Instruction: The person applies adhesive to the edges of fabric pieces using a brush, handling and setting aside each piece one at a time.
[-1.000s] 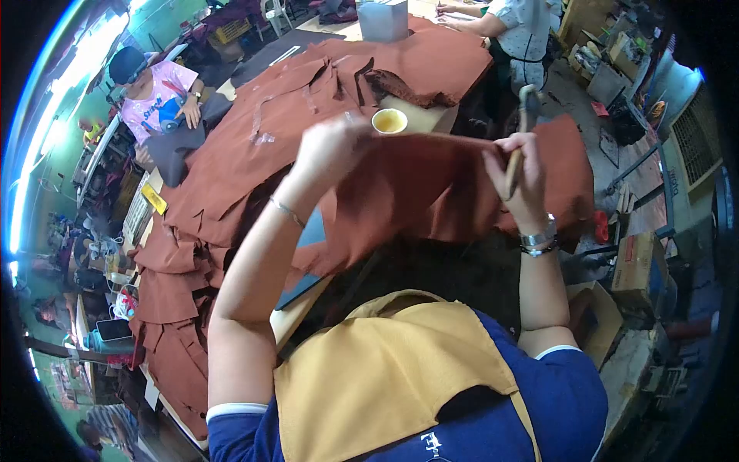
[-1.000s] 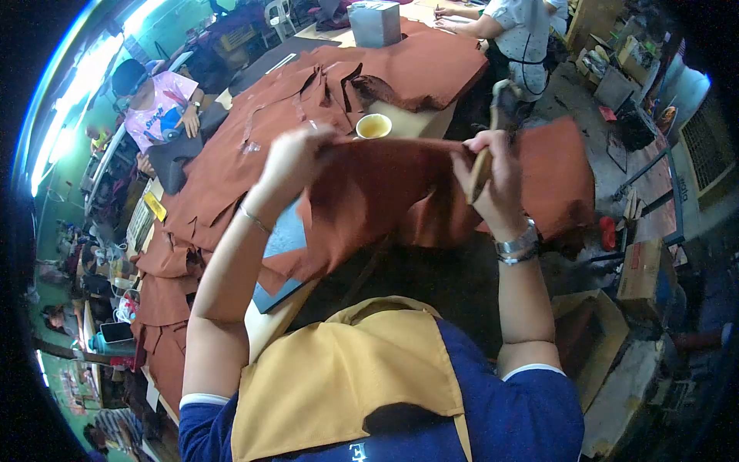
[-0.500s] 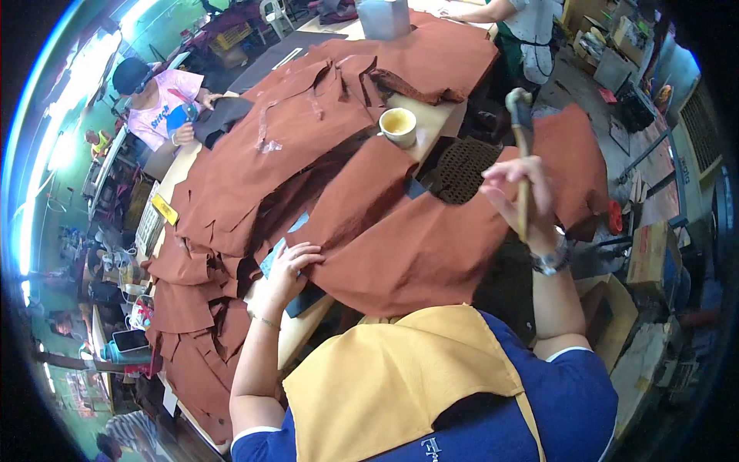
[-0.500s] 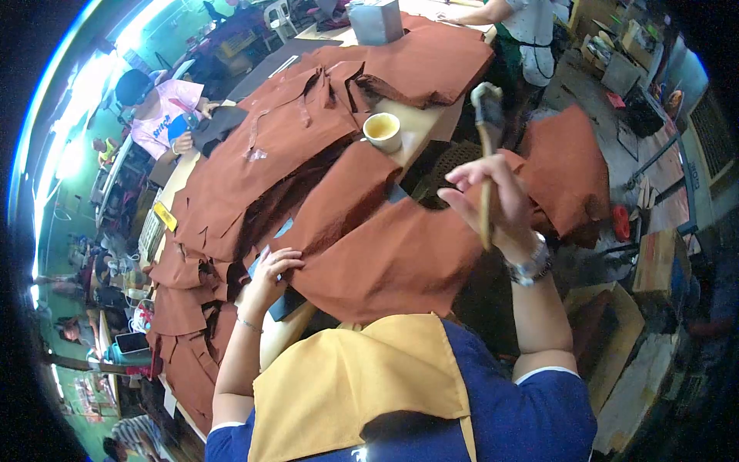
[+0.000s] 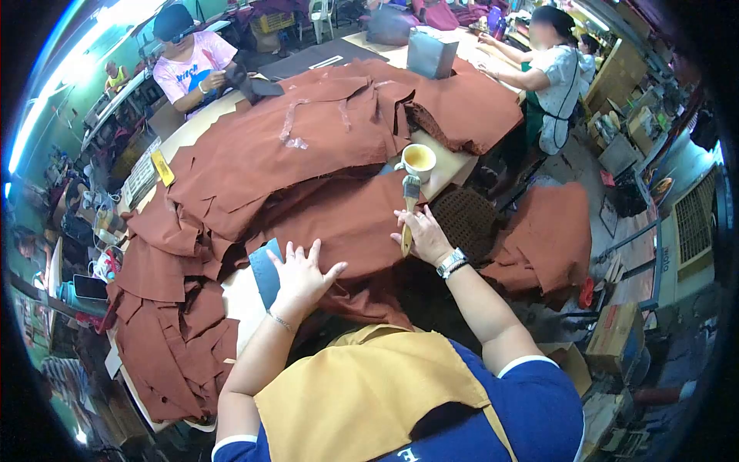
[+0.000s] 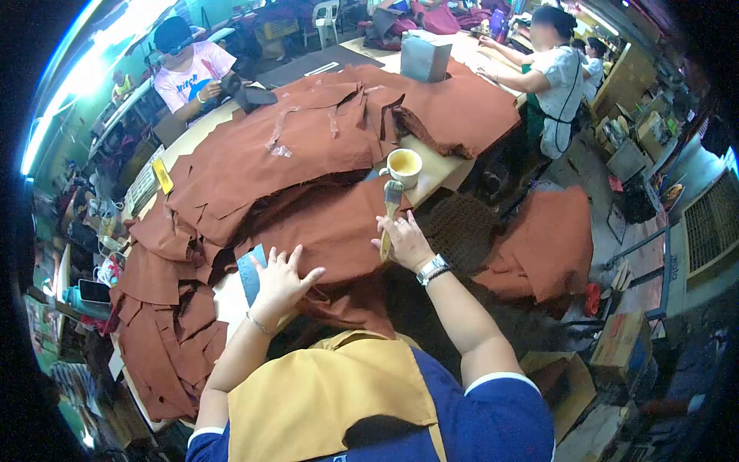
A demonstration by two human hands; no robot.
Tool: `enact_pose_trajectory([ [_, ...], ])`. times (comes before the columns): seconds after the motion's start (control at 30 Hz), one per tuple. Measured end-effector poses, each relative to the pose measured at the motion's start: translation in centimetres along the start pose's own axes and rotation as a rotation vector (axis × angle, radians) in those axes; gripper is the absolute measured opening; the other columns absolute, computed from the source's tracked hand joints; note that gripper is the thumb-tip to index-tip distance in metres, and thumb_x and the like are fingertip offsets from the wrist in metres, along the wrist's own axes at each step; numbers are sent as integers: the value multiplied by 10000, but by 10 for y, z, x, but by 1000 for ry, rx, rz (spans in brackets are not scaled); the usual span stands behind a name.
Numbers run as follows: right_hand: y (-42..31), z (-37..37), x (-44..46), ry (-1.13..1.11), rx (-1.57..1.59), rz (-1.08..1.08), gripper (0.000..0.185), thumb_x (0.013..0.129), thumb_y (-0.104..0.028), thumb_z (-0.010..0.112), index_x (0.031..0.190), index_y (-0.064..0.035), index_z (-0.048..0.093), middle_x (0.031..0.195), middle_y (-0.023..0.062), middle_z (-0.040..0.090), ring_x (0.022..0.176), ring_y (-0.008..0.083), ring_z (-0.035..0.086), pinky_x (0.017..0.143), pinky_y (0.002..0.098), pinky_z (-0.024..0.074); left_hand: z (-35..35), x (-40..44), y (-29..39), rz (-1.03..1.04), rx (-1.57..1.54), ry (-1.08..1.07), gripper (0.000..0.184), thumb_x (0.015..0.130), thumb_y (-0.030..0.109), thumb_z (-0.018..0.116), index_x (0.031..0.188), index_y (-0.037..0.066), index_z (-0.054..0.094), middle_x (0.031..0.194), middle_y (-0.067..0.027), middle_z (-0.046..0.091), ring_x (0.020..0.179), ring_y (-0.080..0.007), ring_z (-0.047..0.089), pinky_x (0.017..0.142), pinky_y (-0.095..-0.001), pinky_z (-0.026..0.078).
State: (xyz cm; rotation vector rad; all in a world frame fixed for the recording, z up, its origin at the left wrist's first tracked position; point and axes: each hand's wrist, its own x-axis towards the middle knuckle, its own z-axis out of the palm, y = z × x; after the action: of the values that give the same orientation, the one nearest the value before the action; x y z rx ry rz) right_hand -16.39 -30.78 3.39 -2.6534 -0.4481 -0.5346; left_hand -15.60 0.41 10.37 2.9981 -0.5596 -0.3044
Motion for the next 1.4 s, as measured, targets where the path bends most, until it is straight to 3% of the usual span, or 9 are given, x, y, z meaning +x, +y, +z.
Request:
enact_pose_trajectory([
  [0.07,4,-7,0,20,-20,12,466,876,-159,686,1295,-102,490,1001,59,649,989,321,638,1045,598,390,29,3,-8,-31,-66,48,868,877,727,471,1529,164,363,1607,-225,224,1496,-395,177,1123,-717,32],
  [0.17,5,-13,8,51,-55,54,421,864,-103,655,1254,-105,498,1014,62,662,1018,327,634,1066,598,365,56,3,-32,82,-162,172,859,871,689,532,1535,176,347,1627,-207,168,1503,-393,154,1122,-720,63],
  [0.33,4,-1,30,2,-19,78,353,847,-173,713,1130,-145,504,926,71,654,959,328,649,1061,613,367,37,12,-72,268,-75,32,945,818,677,620,1561,196,286,1637,-164,170,1510,-371,144,1176,-636,102],
  [0.47,4,18,35,41,13,50,237,876,-221,695,1022,-137,529,793,82,639,843,305,665,1047,619,390,5,15,-90,190,86,-53,820,920,639,491,1558,163,288,1625,-175,213,1511,-335,173,1184,-625,84],
  [0.6,1,14,29,58,-22,-44,155,883,-175,646,988,-137,539,723,97,623,789,294,667,1044,599,405,41,8,-46,66,24,186,772,965,584,452,1554,113,285,1614,-225,204,1507,-365,172,1186,-609,82],
  [0.83,24,-113,9,447,-358,-29,192,865,-165,722,976,-117,573,750,43,654,747,275,658,1022,522,429,69,30,12,189,-184,193,886,896,689,495,1561,148,274,1620,-228,175,1511,-390,121,1190,-594,103],
  [0.93,41,-134,27,588,-134,29,290,926,-255,695,1121,-72,583,847,86,644,811,282,651,834,426,524,64,45,10,241,-210,183,890,884,705,498,1555,155,296,1624,-207,181,1511,-385,128,1192,-589,108],
  [1.1,84,-105,70,384,550,380,419,1002,-343,605,1245,-7,660,992,37,736,812,90,649,730,298,538,49,36,-24,254,-132,133,902,861,699,534,1549,156,318,1627,-192,188,1514,-368,132,1195,-589,93],
  [1.4,117,-68,124,15,24,429,428,788,-450,773,944,-52,766,897,184,732,865,321,720,807,393,557,50,18,-20,182,-154,153,881,837,685,580,1537,197,357,1627,-223,152,1505,-412,124,1168,-642,94],
])
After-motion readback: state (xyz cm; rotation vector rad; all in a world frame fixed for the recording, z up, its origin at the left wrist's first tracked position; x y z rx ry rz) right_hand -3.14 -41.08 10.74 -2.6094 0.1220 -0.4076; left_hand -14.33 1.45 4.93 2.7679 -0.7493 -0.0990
